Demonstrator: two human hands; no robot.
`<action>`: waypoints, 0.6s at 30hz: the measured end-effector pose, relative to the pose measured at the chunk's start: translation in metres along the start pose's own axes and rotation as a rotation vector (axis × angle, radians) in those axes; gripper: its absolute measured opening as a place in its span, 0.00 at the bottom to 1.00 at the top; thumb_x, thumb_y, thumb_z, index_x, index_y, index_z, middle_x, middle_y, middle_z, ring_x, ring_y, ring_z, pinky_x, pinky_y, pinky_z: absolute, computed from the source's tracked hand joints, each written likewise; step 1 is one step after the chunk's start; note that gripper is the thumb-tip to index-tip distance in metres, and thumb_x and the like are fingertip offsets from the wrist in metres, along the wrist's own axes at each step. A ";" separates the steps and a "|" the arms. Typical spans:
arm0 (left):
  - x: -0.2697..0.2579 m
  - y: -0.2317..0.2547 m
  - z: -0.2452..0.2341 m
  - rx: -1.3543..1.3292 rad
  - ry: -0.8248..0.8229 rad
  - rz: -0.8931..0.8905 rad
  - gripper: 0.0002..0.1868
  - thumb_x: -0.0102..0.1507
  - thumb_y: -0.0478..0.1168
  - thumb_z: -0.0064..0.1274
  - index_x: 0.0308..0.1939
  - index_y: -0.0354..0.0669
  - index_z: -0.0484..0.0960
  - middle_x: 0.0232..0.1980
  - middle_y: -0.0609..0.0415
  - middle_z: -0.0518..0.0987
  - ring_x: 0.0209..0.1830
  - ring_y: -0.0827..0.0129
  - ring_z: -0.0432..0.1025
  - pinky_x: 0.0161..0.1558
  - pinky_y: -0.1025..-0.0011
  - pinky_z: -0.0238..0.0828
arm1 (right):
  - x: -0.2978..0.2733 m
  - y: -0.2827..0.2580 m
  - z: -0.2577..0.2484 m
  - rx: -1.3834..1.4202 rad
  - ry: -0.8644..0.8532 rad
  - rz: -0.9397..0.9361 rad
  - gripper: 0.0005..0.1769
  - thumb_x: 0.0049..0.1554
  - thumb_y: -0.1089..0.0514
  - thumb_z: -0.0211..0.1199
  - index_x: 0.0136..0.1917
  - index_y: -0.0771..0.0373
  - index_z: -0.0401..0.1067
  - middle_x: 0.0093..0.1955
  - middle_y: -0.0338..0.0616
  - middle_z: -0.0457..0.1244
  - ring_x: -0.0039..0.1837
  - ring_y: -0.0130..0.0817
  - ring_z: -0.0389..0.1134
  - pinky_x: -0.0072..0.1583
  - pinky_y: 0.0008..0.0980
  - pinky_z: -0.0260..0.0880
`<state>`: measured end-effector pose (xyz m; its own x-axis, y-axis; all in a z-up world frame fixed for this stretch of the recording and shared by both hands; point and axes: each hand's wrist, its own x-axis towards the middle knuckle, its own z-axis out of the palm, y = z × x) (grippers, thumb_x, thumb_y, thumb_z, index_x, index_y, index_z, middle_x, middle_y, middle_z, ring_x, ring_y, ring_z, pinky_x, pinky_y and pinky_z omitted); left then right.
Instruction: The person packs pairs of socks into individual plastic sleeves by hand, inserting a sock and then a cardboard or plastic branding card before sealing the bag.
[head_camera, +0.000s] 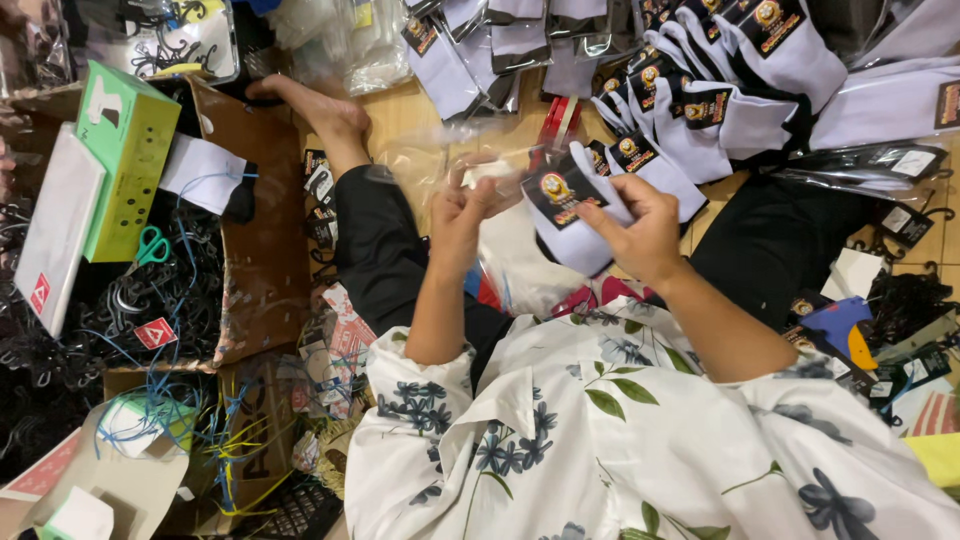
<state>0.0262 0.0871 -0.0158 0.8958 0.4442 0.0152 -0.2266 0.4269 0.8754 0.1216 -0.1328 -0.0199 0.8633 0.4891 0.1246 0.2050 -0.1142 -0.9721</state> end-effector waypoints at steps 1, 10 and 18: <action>-0.003 -0.012 0.003 0.000 -0.001 -0.002 0.18 0.71 0.40 0.52 0.62 0.39 0.70 0.47 0.34 0.84 0.50 0.56 0.80 0.55 0.56 0.80 | -0.005 0.001 0.012 0.000 0.001 0.002 0.11 0.57 0.56 0.77 0.47 0.60 0.77 0.32 0.41 0.65 0.37 0.19 0.61 0.38 0.21 0.60; -0.030 -0.029 0.008 0.386 -0.240 -0.199 0.13 0.65 0.43 0.64 0.51 0.44 0.86 0.41 0.49 0.86 0.41 0.75 0.77 0.48 0.69 0.80 | -0.014 0.006 0.037 0.731 -0.036 0.235 0.33 0.51 0.62 0.75 0.66 0.60 0.64 0.55 0.45 0.71 0.54 0.29 0.73 0.57 0.29 0.76; -0.056 -0.017 0.008 0.896 -0.044 0.299 0.41 0.57 0.35 0.68 0.72 0.37 0.65 0.69 0.38 0.66 0.75 0.41 0.56 0.76 0.47 0.50 | -0.008 0.066 0.012 0.641 0.112 0.539 0.17 0.58 0.55 0.73 0.57 0.65 0.75 0.47 0.44 0.71 0.45 0.32 0.76 0.49 0.31 0.78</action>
<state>-0.0164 0.0484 -0.0277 0.8659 0.3992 0.3015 -0.0879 -0.4720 0.8772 0.1226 -0.1338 -0.0874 0.8156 0.4159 -0.4023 -0.5201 0.2219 -0.8248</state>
